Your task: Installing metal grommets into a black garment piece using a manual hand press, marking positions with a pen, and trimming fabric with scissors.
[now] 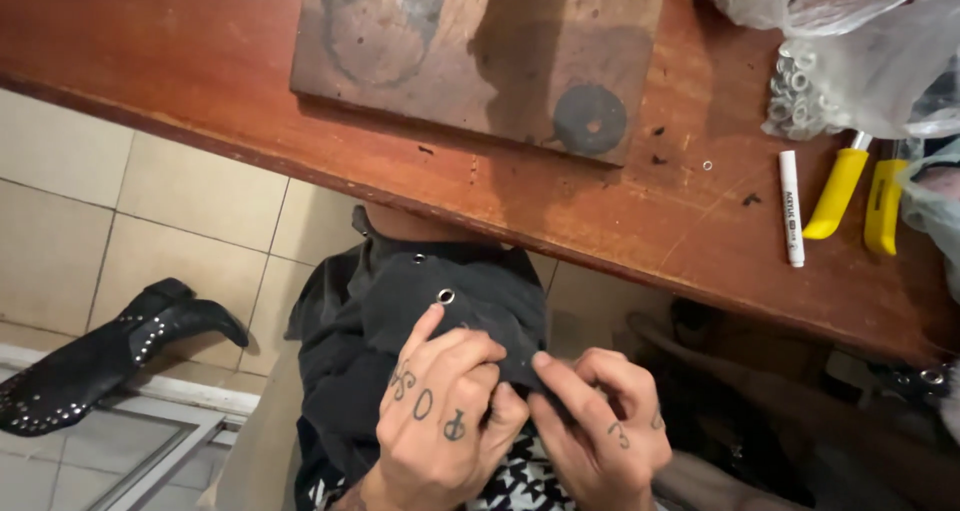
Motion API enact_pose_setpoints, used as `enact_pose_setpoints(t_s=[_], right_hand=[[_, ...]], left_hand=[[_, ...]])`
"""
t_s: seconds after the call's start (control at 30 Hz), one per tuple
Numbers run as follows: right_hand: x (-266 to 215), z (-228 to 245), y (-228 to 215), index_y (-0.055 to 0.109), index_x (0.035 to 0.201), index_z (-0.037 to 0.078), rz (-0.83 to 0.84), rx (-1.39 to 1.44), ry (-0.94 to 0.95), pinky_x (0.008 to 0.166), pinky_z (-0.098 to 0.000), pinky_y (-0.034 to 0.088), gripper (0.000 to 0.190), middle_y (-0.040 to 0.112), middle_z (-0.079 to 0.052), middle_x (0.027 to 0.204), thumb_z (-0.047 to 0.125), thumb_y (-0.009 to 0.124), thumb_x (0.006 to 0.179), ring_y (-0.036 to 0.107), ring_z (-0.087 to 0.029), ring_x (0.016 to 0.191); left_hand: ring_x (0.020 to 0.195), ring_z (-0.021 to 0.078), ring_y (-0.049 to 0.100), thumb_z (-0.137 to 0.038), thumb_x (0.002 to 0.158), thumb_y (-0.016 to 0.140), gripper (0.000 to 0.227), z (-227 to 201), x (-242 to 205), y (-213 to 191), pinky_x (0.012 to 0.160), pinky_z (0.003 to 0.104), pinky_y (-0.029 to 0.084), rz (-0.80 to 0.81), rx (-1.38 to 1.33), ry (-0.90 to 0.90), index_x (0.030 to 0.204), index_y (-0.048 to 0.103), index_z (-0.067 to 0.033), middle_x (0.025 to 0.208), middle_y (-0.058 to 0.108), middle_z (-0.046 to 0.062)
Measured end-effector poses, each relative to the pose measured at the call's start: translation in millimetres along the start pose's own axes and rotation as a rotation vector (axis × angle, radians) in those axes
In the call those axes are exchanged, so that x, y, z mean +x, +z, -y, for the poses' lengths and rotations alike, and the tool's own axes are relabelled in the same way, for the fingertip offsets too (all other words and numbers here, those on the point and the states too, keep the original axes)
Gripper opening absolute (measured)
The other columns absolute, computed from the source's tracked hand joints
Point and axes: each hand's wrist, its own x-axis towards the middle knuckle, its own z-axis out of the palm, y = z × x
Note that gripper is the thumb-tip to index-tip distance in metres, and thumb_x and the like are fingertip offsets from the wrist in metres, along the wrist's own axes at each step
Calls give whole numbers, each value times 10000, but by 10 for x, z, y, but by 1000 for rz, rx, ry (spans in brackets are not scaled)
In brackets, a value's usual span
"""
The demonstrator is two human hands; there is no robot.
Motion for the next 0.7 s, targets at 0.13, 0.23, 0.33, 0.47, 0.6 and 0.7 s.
enact_pose_setpoints(t_s=[0.13,0.23,0.33,0.47,0.6,0.7], right_hand=[[-6,-25,-24,761,1066,66,104,71,41,649,-257,516,422,578,-54,910,-40,852,668,606,-148,714],[50,-28,-52,772,1052,88,98,120,104,646,-239,517,389,592,-26,900,-36,873,698,619,-121,718],[147,-61,-106,738,1007,67,175,171,141,686,-237,514,330,594,-29,923,-16,832,702,621,-121,792],[197,-180,-137,681,897,33,473,514,486,664,-219,448,148,586,-21,885,-14,757,778,555,-108,761],[253,-267,-135,678,903,16,612,672,567,779,-238,436,106,590,-22,891,33,739,819,524,-108,833],[349,-309,-168,683,905,8,680,732,585,781,-249,424,94,587,-23,897,55,739,846,520,-106,843]], left_hand=[[946,271,687,-4,846,726,183,58,-37,-23,1051,530,560,34,-30,19,998,624,-1,1017,649,117],[986,299,657,-3,850,727,258,98,22,-85,1035,507,539,119,-27,53,1087,630,19,1064,630,136],[1022,320,649,-36,847,746,303,141,137,-157,1088,521,496,262,-87,19,1126,636,6,1084,627,132],[1021,343,655,-75,754,760,314,135,316,-286,1063,492,463,442,-374,-213,1045,645,-49,1039,662,110],[985,280,686,-165,815,813,283,171,282,-273,1132,517,392,483,-500,-293,999,633,-45,972,675,75],[928,249,721,-153,870,796,179,230,237,-286,1159,488,439,520,-481,-343,937,669,-45,909,703,60]])
